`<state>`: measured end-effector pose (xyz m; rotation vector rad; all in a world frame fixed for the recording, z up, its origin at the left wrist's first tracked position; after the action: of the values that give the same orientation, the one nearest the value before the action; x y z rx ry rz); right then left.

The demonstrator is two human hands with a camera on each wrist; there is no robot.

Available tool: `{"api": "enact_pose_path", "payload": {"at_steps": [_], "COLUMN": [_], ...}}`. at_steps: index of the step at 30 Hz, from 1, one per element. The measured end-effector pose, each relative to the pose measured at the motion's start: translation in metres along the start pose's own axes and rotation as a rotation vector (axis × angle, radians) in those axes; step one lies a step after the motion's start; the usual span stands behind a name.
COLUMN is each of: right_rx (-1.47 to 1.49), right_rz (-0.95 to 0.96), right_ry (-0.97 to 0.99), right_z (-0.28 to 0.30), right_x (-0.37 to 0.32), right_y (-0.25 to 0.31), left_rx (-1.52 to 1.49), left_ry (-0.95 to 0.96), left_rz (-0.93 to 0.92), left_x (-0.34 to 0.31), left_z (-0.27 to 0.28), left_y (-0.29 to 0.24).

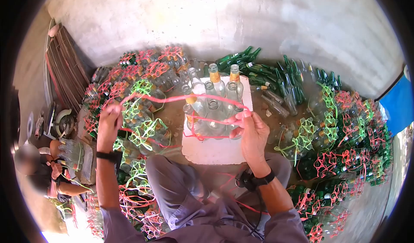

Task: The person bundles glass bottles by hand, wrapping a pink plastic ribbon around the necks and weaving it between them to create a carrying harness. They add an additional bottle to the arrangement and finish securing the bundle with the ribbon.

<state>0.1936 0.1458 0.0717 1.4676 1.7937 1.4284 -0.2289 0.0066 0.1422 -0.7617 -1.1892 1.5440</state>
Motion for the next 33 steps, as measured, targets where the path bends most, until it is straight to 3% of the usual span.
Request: {"api": "enact_pose_path", "payload": {"at_steps": [6,12,18,22,27,33], "right_rx": [0.034,0.099,0.139,0.109,0.083,0.041], "right_rz": [0.035,-0.104,-0.186,-0.234,-0.316,-0.284], "right_ry": [-0.098,-0.187,-0.202,-0.212,-0.148,-0.095], "right_z": [0.028,0.055,0.065,0.064,0.062,0.056], "right_x": [0.009,0.015,0.017,0.012,0.012,0.011], "right_y": [0.0,-0.028,-0.039,-0.043,-0.048,-0.051], "left_rx": [-0.028,0.055,0.119,0.102,0.133,-0.133], "left_ry": [0.188,0.326,0.438,0.387,0.287,0.156], "left_rz": [-0.142,-0.093,0.026,0.062,0.185,0.258], "left_x": [0.127,0.212,0.243,0.233,0.171,0.065], "left_z": [-0.099,-0.182,-0.199,-0.182,-0.145,-0.153], "left_y": [-0.06,-0.053,-0.022,0.011,0.079,0.085]}}
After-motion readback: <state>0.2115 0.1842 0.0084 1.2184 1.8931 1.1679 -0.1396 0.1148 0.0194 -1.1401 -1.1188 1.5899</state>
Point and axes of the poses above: each hand's wrist, its own x-axis towards the middle knuckle, its own z-axis out of the back of the hand, y = z × x, the point moved 7 cm from there along x, towards the middle knuckle, and after that the axes turned 13 degrees about y, right-handed, at the moved point
